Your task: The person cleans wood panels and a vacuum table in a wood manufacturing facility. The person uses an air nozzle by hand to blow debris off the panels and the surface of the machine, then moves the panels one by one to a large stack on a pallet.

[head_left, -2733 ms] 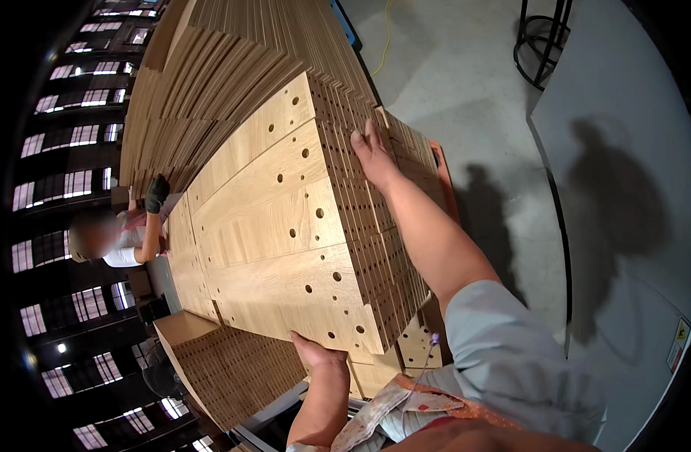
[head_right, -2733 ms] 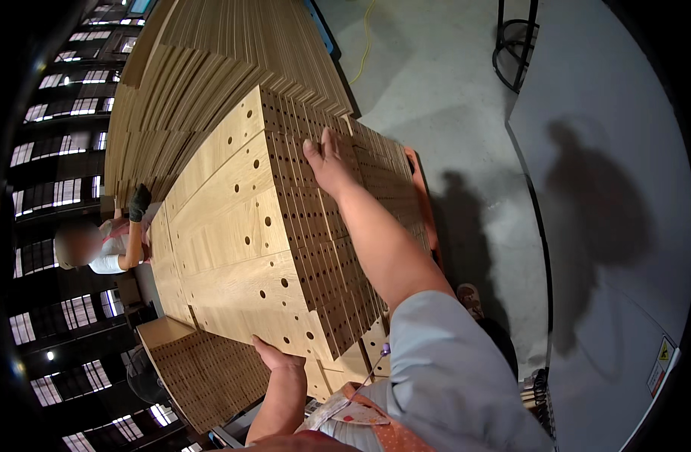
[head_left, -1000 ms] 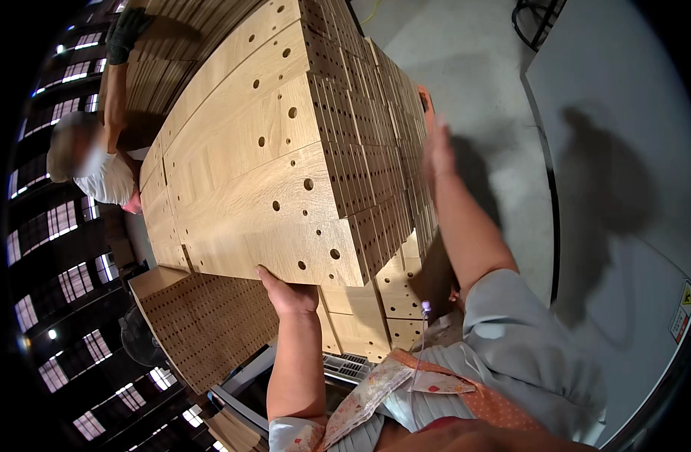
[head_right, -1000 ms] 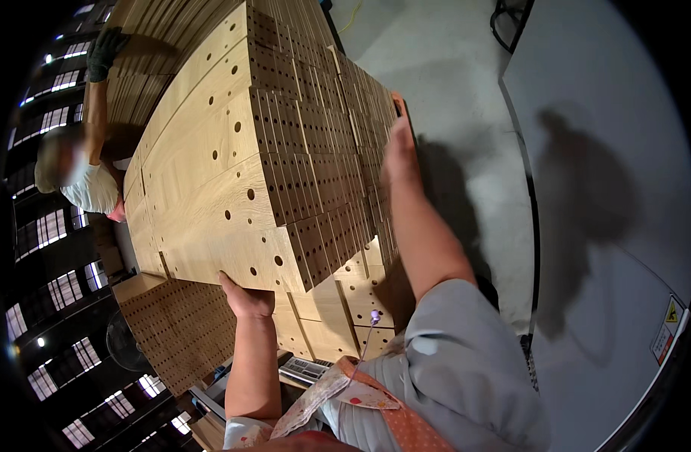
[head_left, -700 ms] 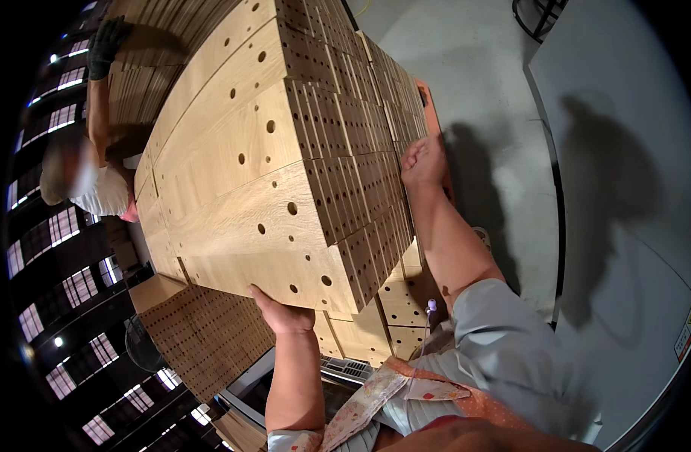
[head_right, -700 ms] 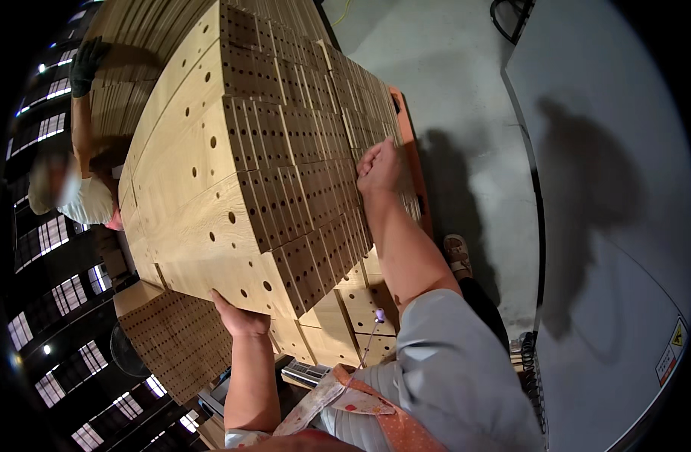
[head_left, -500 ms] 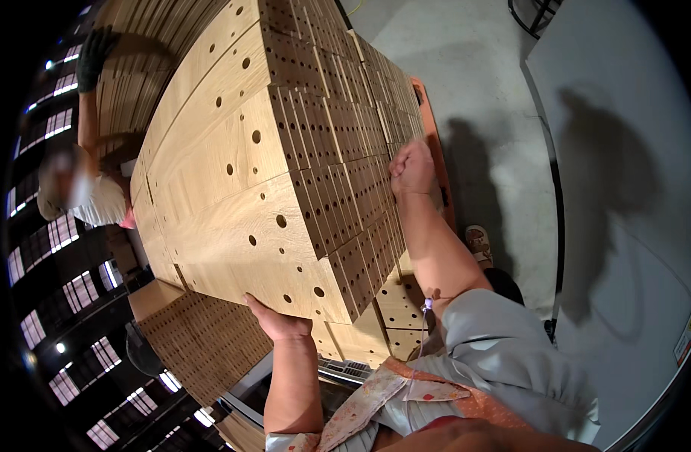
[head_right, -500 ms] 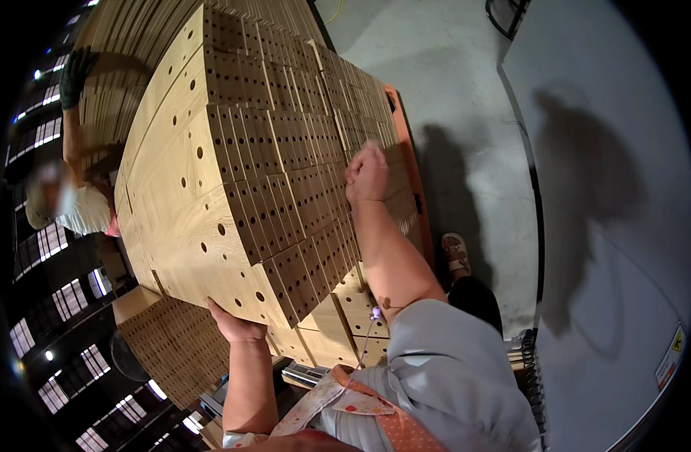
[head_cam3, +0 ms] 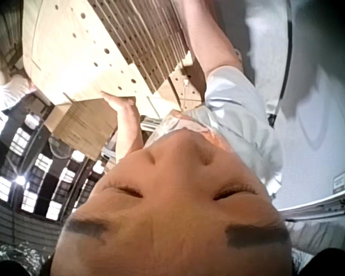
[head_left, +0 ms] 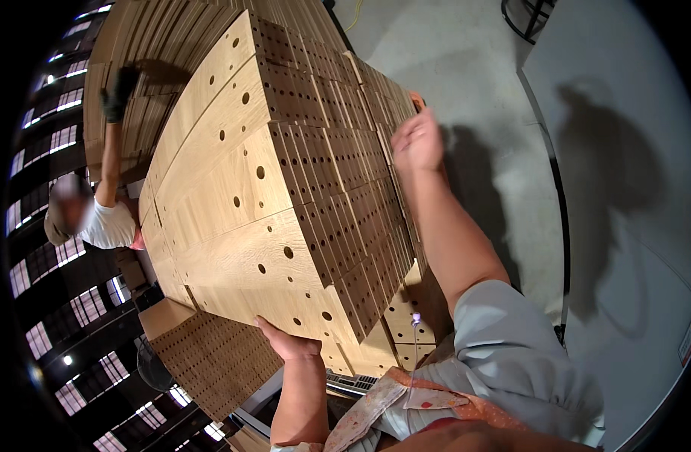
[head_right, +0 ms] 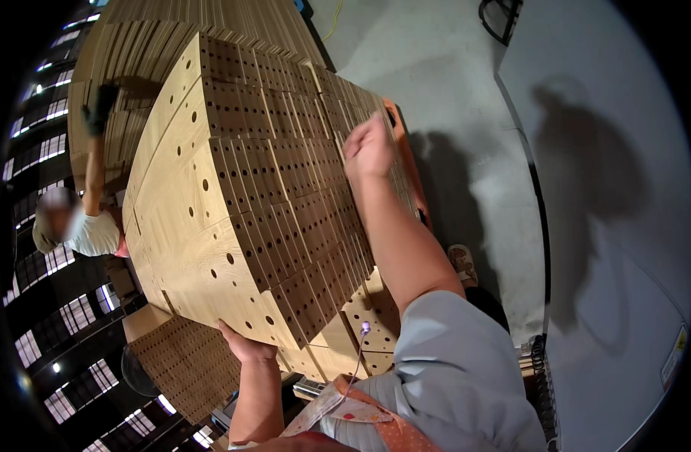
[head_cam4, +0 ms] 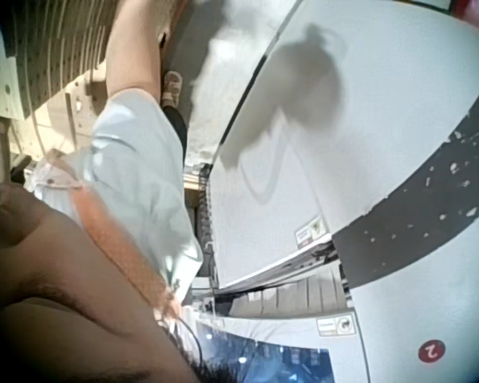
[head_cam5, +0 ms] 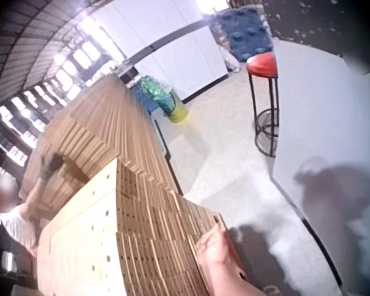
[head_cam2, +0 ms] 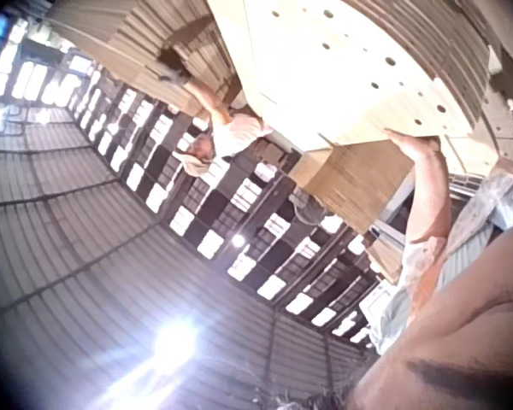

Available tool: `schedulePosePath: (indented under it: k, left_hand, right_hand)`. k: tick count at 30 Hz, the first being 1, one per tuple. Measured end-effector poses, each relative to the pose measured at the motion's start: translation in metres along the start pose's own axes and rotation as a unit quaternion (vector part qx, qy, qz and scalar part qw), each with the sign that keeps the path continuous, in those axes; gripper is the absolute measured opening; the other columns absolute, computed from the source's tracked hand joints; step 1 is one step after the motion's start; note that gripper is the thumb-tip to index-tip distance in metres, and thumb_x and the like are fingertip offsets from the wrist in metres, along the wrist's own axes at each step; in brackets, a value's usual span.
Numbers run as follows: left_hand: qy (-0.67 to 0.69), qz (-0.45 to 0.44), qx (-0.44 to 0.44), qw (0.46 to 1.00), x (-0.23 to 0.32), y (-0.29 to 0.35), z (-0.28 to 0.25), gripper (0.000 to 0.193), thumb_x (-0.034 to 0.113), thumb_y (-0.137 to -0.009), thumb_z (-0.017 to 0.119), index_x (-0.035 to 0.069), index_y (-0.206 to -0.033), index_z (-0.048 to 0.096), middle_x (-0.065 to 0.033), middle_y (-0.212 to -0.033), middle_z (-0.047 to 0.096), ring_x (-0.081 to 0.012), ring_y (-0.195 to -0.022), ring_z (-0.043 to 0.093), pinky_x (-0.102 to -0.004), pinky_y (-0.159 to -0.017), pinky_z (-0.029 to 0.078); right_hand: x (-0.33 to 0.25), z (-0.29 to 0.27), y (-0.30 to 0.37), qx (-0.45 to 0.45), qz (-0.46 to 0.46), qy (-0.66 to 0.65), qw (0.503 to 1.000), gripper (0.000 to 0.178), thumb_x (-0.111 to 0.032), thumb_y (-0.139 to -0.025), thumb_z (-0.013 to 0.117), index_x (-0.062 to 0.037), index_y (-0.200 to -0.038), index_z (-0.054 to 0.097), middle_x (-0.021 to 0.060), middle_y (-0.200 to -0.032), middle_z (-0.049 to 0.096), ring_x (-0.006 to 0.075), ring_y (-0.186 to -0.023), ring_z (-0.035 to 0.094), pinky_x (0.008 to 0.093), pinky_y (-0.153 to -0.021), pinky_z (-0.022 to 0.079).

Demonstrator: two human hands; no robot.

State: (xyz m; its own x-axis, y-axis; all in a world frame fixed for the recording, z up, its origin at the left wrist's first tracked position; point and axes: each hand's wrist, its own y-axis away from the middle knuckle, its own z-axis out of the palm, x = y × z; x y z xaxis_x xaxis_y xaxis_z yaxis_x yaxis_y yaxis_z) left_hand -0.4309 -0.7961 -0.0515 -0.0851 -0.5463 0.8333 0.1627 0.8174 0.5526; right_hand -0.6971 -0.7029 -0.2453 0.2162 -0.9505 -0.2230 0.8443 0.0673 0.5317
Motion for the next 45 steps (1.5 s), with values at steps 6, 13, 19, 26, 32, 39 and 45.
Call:
schedulePosePath:
  k: [6, 13, 19, 26, 32, 39, 45]
  left_hand:
    - [0.008, -0.002, -0.002, 1.000, -0.002, -0.002, 0.003, 0.061, 0.053, -0.094, 0.020, 0.016, -0.141, 0.029, -0.0067, -0.141, 0.037, -0.0312, -0.125, 0.040, -0.0455, -0.103, 0.035]
    - [0.001, -0.001, -0.004, 1.000, -0.002, -0.003, 0.004, 0.063, 0.055, -0.093, 0.020, 0.016, -0.142, 0.027, -0.0069, -0.143, 0.035, -0.0320, -0.127, 0.039, -0.0462, -0.104, 0.033]
    - [0.011, -0.008, 0.000, 1.000, -0.002, -0.004, -0.004, 0.064, 0.056, -0.093, 0.019, 0.016, -0.142, 0.027, -0.0067, -0.143, 0.035, -0.0320, -0.126, 0.039, -0.0454, -0.104, 0.034]
    - [0.006, -0.005, -0.004, 1.000, -0.001, -0.006, -0.002, 0.063, 0.055, -0.093, 0.021, 0.016, -0.142, 0.028, -0.0066, -0.143, 0.036, -0.0317, -0.125, 0.040, -0.0455, -0.103, 0.035]
    - [0.010, -0.001, 0.013, 1.000, -0.001, -0.001, 0.007, 0.062, 0.054, -0.094, 0.023, 0.016, -0.142, 0.028, -0.0068, -0.142, 0.036, -0.0316, -0.125, 0.040, -0.0457, -0.102, 0.036]
    - [0.007, -0.017, 0.031, 0.999, 0.001, 0.003, 0.012, 0.063, 0.055, -0.093, 0.022, 0.016, -0.142, 0.027, -0.0074, -0.143, 0.035, -0.0323, -0.126, 0.040, -0.0463, -0.103, 0.035]
    - [0.005, -0.022, -0.004, 1.000, 0.000, -0.002, -0.002, 0.065, 0.057, -0.093, 0.021, 0.016, -0.143, 0.026, -0.0070, -0.144, 0.034, -0.0327, -0.126, 0.039, -0.0471, -0.103, 0.033]
  right_hand:
    - [0.018, 0.029, 0.020, -0.063, 0.025, 0.043, 0.997, 0.041, -0.037, -0.091, 0.048, -0.0095, -0.061, 0.044, 0.0051, -0.052, 0.043, 0.0144, -0.042, 0.036, 0.0268, -0.039, 0.027]
    - [0.011, 0.075, 0.041, -0.217, -0.055, 0.037, 0.974, 0.046, -0.036, -0.095, 0.040, -0.0101, -0.056, 0.042, 0.0029, -0.049, 0.042, 0.0105, -0.038, 0.035, 0.0256, -0.036, 0.029]
    - [-0.007, 0.088, 0.058, -0.210, -0.063, -0.051, 0.974, 0.047, -0.034, -0.095, 0.040, -0.0082, -0.057, 0.042, 0.0030, -0.049, 0.042, 0.0102, -0.038, 0.034, 0.0241, -0.034, 0.029]
    - [-0.013, 0.086, 0.021, -0.233, -0.041, -0.065, 0.969, 0.044, -0.040, -0.093, 0.040, -0.0097, -0.060, 0.044, 0.0060, -0.049, 0.041, 0.0149, -0.041, 0.035, 0.0275, -0.038, 0.026]
    - [0.022, 0.108, -0.011, -0.111, 0.015, 0.045, 0.993, 0.038, -0.027, -0.091, 0.040, -0.0089, -0.059, 0.041, 0.0053, -0.051, 0.041, 0.0154, -0.041, 0.035, 0.0278, -0.039, 0.028]
    - [0.021, 0.137, -0.012, -0.084, 0.006, 0.091, 0.992, 0.042, -0.028, -0.095, 0.041, -0.0112, -0.056, 0.044, 0.0019, -0.047, 0.041, 0.0097, -0.038, 0.035, 0.0242, -0.036, 0.027]
    - [0.000, 0.127, -0.030, -0.127, -0.049, 0.028, 0.990, 0.042, -0.027, -0.095, 0.041, -0.0132, -0.055, 0.041, 0.0007, -0.048, 0.041, 0.0082, -0.039, 0.036, 0.0240, -0.036, 0.028]
